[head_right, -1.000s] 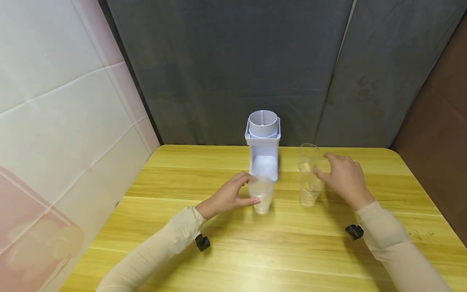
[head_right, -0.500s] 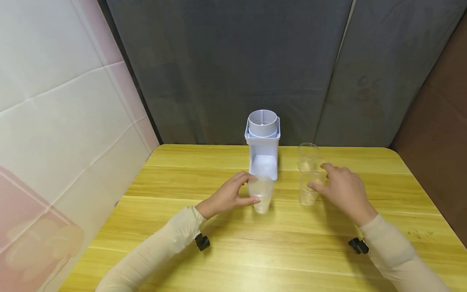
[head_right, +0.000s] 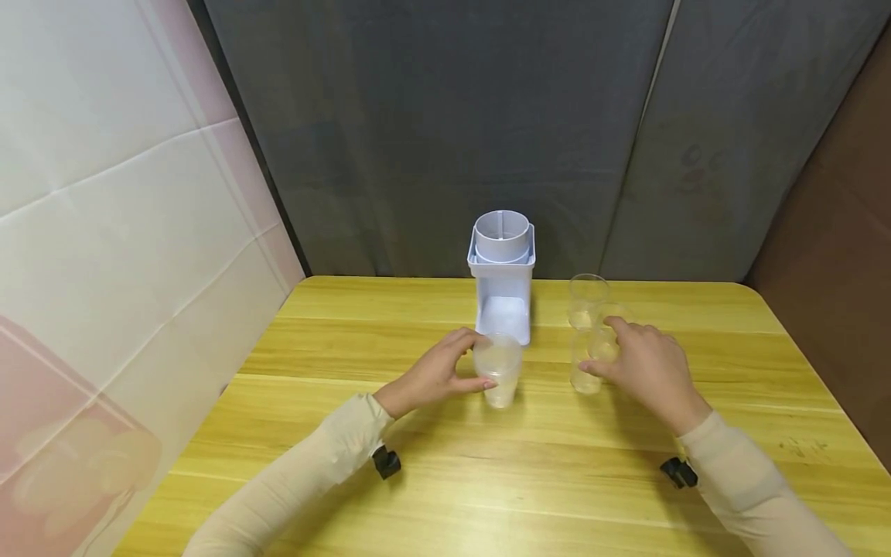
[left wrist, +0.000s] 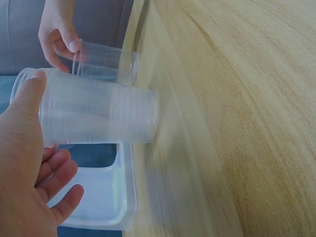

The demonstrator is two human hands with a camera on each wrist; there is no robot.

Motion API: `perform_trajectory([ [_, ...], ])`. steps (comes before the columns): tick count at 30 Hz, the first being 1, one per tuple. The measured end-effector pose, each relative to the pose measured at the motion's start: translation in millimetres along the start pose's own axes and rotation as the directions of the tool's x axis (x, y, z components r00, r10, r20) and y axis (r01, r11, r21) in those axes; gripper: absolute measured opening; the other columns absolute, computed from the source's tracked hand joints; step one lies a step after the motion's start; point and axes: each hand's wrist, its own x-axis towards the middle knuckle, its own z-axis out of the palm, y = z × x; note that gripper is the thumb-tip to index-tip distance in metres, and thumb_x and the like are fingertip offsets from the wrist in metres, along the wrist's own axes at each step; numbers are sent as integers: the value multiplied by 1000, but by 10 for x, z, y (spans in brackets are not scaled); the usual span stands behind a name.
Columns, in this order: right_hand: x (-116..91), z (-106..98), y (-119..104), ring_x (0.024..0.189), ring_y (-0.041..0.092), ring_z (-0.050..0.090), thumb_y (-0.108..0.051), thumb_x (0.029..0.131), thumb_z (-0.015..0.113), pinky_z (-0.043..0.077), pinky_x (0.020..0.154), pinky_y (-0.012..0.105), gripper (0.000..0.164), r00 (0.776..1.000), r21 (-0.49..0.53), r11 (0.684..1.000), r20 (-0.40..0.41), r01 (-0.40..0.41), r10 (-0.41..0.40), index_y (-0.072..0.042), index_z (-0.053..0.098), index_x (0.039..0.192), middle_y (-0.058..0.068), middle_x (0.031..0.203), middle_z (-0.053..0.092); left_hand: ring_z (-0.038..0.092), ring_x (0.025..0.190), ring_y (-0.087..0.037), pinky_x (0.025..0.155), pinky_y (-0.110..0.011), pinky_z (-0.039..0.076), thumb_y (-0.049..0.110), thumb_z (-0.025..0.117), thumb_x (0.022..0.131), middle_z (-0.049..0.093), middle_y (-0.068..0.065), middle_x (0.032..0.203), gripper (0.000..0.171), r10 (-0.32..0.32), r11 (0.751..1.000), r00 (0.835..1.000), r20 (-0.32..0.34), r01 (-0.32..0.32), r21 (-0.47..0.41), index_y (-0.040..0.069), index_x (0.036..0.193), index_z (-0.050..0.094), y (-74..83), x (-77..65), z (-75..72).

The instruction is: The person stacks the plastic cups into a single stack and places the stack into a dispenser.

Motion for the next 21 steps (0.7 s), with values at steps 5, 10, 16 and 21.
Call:
perform_trajectory([
  [5, -4, 11, -8, 74, 31, 67, -59, 77, 76, 43, 47, 33, 80, 1000, 4, 1000, -22, 13, -13, -1, 57, 129, 19, 98, 72, 55, 120, -15, 105, -34, 50, 56, 72, 84, 58, 3, 130, 64, -2, 1000, 1000, 0, 2, 6, 18, 131, 54, -5, 1, 7],
  [10, -8, 20, -20, 74, 31, 67, -56, 77, 78, 43, 47, 33, 77, 999, 1, 1000, -34, 18, -18, -2, 57, 128, 18, 98, 73, 55, 121, -15, 106, -34, 50, 55, 72, 84, 57, 3, 131, 64, -5, 1000, 1000, 0, 5, 10, 18, 132, 53, -5, 0, 8],
  [16, 1, 32, -73, 80, 34, 69, -57, 77, 77, 49, 52, 40, 76, 999, 0, 999, -41, 36, -36, -5, 58, 130, 16, 100, 74, 55, 122, -16, 106, -34, 49, 55, 72, 84, 57, 2, 132, 65, -6, 1000, 1000, 0, 6, 18, 16, 133, 53, -2, -1, 4],
  [21, 18, 45, -159, 85, 37, 69, -57, 79, 76, 53, 58, 45, 77, 998, 11, 998, -26, 57, -57, -5, 56, 132, 18, 105, 74, 56, 121, -16, 106, -34, 50, 55, 72, 84, 58, 1, 131, 65, 1, 1000, 1000, -7, -1, 21, 16, 132, 54, -4, -3, 8],
])
